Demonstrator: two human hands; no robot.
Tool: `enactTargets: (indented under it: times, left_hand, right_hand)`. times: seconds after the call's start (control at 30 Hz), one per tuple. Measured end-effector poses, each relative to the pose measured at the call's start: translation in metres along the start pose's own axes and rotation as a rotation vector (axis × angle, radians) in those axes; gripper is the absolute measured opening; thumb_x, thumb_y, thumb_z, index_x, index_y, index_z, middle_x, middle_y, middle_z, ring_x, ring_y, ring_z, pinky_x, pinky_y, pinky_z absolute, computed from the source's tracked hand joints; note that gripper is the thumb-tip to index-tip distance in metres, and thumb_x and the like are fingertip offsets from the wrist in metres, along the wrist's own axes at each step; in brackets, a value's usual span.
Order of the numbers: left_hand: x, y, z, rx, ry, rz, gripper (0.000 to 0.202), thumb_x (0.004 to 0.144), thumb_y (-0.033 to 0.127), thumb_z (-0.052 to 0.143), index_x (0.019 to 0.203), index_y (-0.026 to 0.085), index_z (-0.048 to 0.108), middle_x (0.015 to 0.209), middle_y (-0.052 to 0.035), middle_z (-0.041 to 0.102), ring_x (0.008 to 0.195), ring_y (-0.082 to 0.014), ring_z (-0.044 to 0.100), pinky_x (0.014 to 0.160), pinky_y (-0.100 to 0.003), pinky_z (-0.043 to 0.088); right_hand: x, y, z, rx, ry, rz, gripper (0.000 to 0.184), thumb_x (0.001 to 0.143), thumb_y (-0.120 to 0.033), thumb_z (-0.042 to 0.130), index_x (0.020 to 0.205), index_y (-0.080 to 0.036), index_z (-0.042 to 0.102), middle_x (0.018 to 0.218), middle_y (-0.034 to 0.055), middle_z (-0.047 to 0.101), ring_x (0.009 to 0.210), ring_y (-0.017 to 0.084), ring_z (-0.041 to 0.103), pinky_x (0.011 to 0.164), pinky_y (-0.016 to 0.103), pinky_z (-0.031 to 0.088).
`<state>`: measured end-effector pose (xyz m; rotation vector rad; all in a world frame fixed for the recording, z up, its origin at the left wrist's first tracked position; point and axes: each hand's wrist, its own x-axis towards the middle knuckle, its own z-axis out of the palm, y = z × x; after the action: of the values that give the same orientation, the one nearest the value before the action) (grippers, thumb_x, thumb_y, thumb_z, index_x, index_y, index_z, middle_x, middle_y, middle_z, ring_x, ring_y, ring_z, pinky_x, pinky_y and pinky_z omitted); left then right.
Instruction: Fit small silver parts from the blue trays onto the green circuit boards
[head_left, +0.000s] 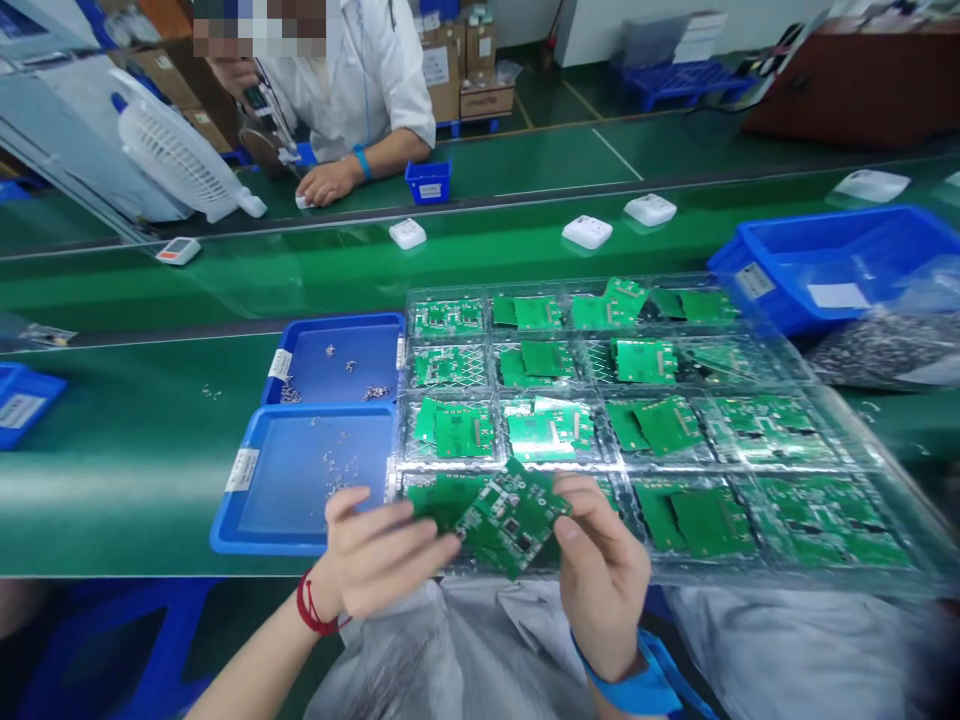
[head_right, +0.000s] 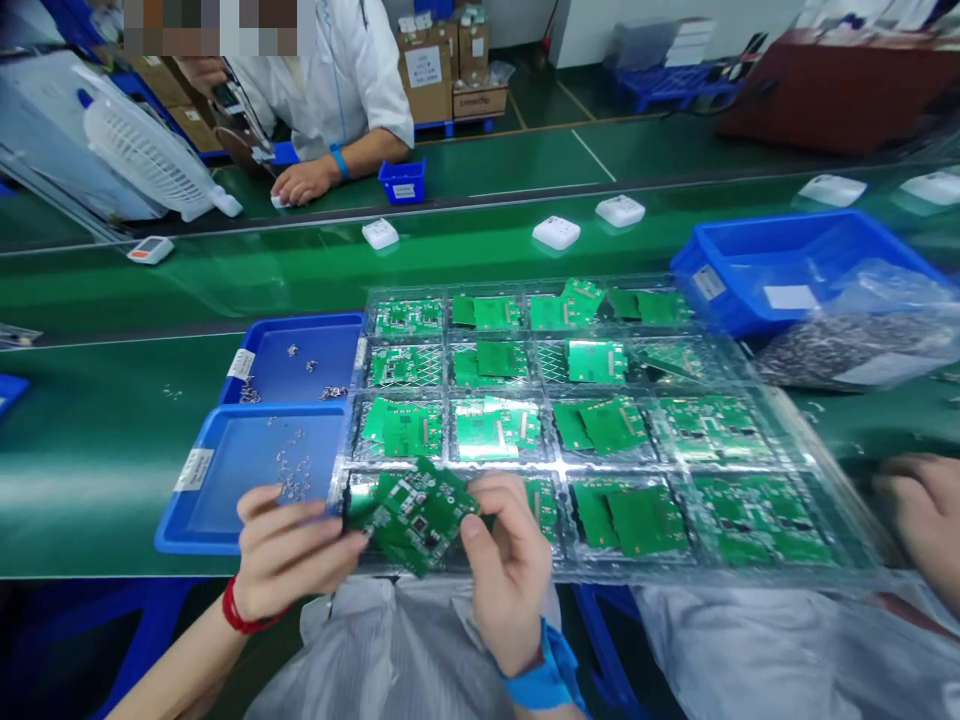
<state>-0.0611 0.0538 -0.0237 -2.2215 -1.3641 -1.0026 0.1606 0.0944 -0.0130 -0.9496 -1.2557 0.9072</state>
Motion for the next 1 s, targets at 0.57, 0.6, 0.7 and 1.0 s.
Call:
enactTargets:
  times: [0.57,0.6,0.7,1.0]
  left_hand:
    - [0.128,-0.104,0.044,0.053,-0.775,-0.106,0.027,0.097,0.026,0.051,0.118,0.02,0.068,0.118,-0.0064,0.072,0.111,-0.0224,0.065,0.095,-0.034,0.049]
    - [0.135,-0.106,0.051,0.073,-0.814,-0.105,0.028,0.095,0.028,0.055,0.119,0.019,0.067,0.116,-0.008,0.073,0.108,-0.0238,0.067,0.092,-0.034,0.05]
    - [0.151,-0.11,0.064,0.147,-0.92,-0.102,0.038,0.088,0.039,0.067,0.118,0.016,0.068,0.103,-0.0137,0.076,0.097,-0.0306,0.071,0.079,-0.036,0.052]
    - [0.164,-0.107,0.066,0.215,-0.976,-0.09,0.054,0.078,0.045,0.077,0.123,0.017,0.064,0.106,-0.0128,0.074,0.099,-0.0317,0.069,0.076,-0.035,0.05]
  right_hand:
    - [-0.001,0.005,-0.01,0.015,0.025,0.019,0.021,0.091,-0.022,0.052,0.071,-0.02,0.056,0.077,0.0025,0.056,0.078,0.018,0.053,0.073,0.033,0.043]
    - [0.0,0.005,-0.011,0.016,0.024,0.019,0.02,0.091,-0.021,0.052,0.071,-0.02,0.056,0.077,0.0023,0.056,0.079,0.018,0.053,0.073,0.032,0.043]
    - [0.0,0.005,-0.014,0.014,0.029,0.017,0.02,0.091,-0.02,0.052,0.072,-0.02,0.056,0.079,0.0024,0.057,0.081,0.018,0.054,0.073,0.032,0.043]
    - [0.0,0.009,-0.015,0.033,0.034,0.027,0.02,0.091,-0.02,0.053,0.071,-0.02,0.057,0.078,0.0024,0.056,0.08,0.018,0.054,0.074,0.032,0.044]
